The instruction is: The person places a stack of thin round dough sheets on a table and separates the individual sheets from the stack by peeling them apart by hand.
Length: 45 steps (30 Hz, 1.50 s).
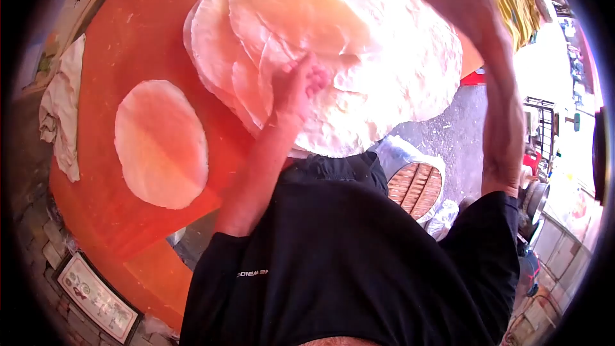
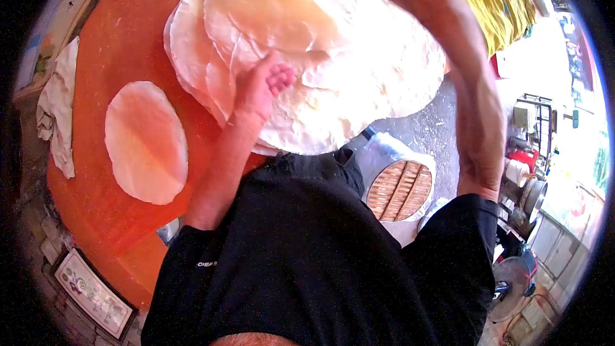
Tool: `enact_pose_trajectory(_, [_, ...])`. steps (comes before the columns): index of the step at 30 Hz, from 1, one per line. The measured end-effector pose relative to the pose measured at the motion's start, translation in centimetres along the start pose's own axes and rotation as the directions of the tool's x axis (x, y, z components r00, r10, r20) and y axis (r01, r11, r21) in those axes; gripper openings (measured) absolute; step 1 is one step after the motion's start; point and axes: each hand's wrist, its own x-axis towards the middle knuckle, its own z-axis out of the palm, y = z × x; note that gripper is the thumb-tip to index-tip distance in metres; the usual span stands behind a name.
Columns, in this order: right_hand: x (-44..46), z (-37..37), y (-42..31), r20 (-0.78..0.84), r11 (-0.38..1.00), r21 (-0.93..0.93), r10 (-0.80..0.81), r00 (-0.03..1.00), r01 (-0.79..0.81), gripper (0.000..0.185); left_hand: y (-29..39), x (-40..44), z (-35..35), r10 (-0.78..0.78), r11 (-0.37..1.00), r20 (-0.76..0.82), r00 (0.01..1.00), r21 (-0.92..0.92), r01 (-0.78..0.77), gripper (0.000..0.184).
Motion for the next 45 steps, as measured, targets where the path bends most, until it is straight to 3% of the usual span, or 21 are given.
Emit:
enact_pose_trajectory(1, [-0.6,1.4,-0.1,0.166,0.996,0.058,-0.076,0.983,0.067,0.014,-0.7,0.3,0.5,-0.065,0.992,0.037,0.997,-0.108,0.068,0.035])
enact_pose_trajectory(2, [-0.8,3.9,0.0,0.194,0.937,0.275,0.167,0.967,-0.217,0.019,-1.6,0.6,0.8,-0.129,0.966,0.079,0.989,-0.214,0.143,0.035])
enact_pose_trajectory(4, [-0.8,8.2,2.0,0.242,0.859,0.431,0.185,0.952,-0.276,0.026,-2.6,1.7,1.7,-0.094,0.952,0.137,0.986,-0.277,0.13,0.034])
enact_pose_trajectory(6, [1.3,6.8,3.0,0.333,0.894,0.114,0.376,0.865,-0.433,0.027,-2.9,3.2,2.6,-0.046,0.935,0.199,0.979,-0.336,0.113,0.033])
enact_pose_trajectory(8, [3.2,3.9,6.3,0.217,0.908,0.199,0.326,0.92,-0.369,0.026,-3.0,4.2,3.2,-0.036,0.893,0.129,0.991,-0.44,0.09,0.027])
enact_pose_trajectory(9, [3.5,3.7,7.4,-0.075,0.935,0.232,0.291,0.954,-0.267,0.024,-2.9,4.1,3.3,-0.038,0.895,0.132,0.99,-0.437,0.093,0.027])
enact_pose_trajectory(12, [3.7,-7.8,1.9,0.143,0.811,0.211,0.527,0.838,-0.546,0.021,-1.5,3.5,3.5,0.122,0.888,0.005,0.992,-0.448,-0.107,0.014])
enact_pose_trajectory(14, [2.5,-5.7,1.0,0.107,0.954,-0.229,0.222,0.969,-0.193,0.021,0.5,2.3,1.1,0.282,0.905,-0.097,0.954,-0.302,-0.299,0.012])
enact_pose_trajectory(15, [2.0,-4.7,0.6,0.084,0.898,-0.44,0.06,0.995,-0.017,0.021,1.2,2.0,-0.6,0.291,0.898,-0.162,0.943,-0.293,-0.327,0.011])
enact_pose_trajectory(17, [-0.2,-1.0,-3.5,0.047,0.981,0.137,0.129,0.99,-0.135,0.014,2.3,1.7,-4.1,0.289,0.903,-0.288,0.913,-0.235,-0.36,0.008])
enact_pose_trajectory(18, [-1.3,1.0,-5.7,0.048,0.891,0.422,0.164,0.985,-0.169,0.016,2.5,1.6,-5.0,0.289,0.9,-0.304,0.908,-0.236,-0.366,0.008])
enact_pose_trajectory(20, [-3.0,6.3,-10.3,0.376,0.901,0.374,0.07,0.924,-0.221,0.009,2.7,1.5,-6.4,0.26,0.927,-0.335,0.906,-0.174,-0.331,0.007])
enact_pose_trajectory(22, [-5.3,9.7,-12.0,0.3,0.798,0.57,0.019,0.954,-0.195,0.011,3.0,1.6,-6.9,0.257,0.936,-0.319,0.912,-0.153,-0.317,0.006])
enact_pose_trajectory(24, [-4.6,9.1,-12.2,0.365,0.818,0.543,-0.027,0.931,-0.189,0.014,2.8,1.6,-7.5,0.234,0.956,-0.278,0.932,-0.106,-0.272,0.005])
enact_pose_trajectory(28, [-1.6,5.1,-12.2,0.17,0.903,0.399,0.101,0.98,-0.163,0.013,2.8,1.4,-7.1,0.188,0.944,-0.197,0.962,-0.233,-0.232,0.008])
enact_pose_trajectory(30, [-1.6,6.7,-16.2,0.401,0.931,0.327,0.019,0.916,-0.162,0.011,2.5,1.5,-7.7,0.188,0.945,-0.158,0.969,-0.239,-0.223,0.008])
enact_pose_trajectory(32, [-4.7,11.6,-19.3,0.333,0.815,0.556,-0.04,0.942,-0.162,0.008,2.6,1.2,-8.2,0.178,0.947,-0.122,0.977,-0.248,-0.203,0.009])
enact_pose_trajectory(34, [-5.9,11.0,-20.3,0.219,0.812,0.559,0.05,0.975,-0.167,0.006,3.2,1.0,-8.6,0.2,0.96,-0.034,0.979,-0.195,-0.202,0.012])
enact_pose_trajectory(40, [-4.3,8.7,-19.9,0.391,0.769,0.599,-0.037,0.92,-0.223,0.02,3.7,0.9,-8.4,0.156,0.926,0.14,0.978,-0.365,-0.096,0.033])
enact_pose_trajectory(44, [-7.3,9.3,-20.8,0.089,0.778,0.618,0.073,0.993,-0.113,0.025,3.8,0.7,-8.1,0.088,0.917,0.13,0.988,-0.398,-0.03,0.041])
enact_pose_trajectory(45, [-7.3,10.3,-20.1,0.145,0.802,0.587,0.032,0.989,-0.112,0.026,3.5,0.8,-8.0,0.114,0.901,0.142,0.983,-0.433,-0.042,0.04])
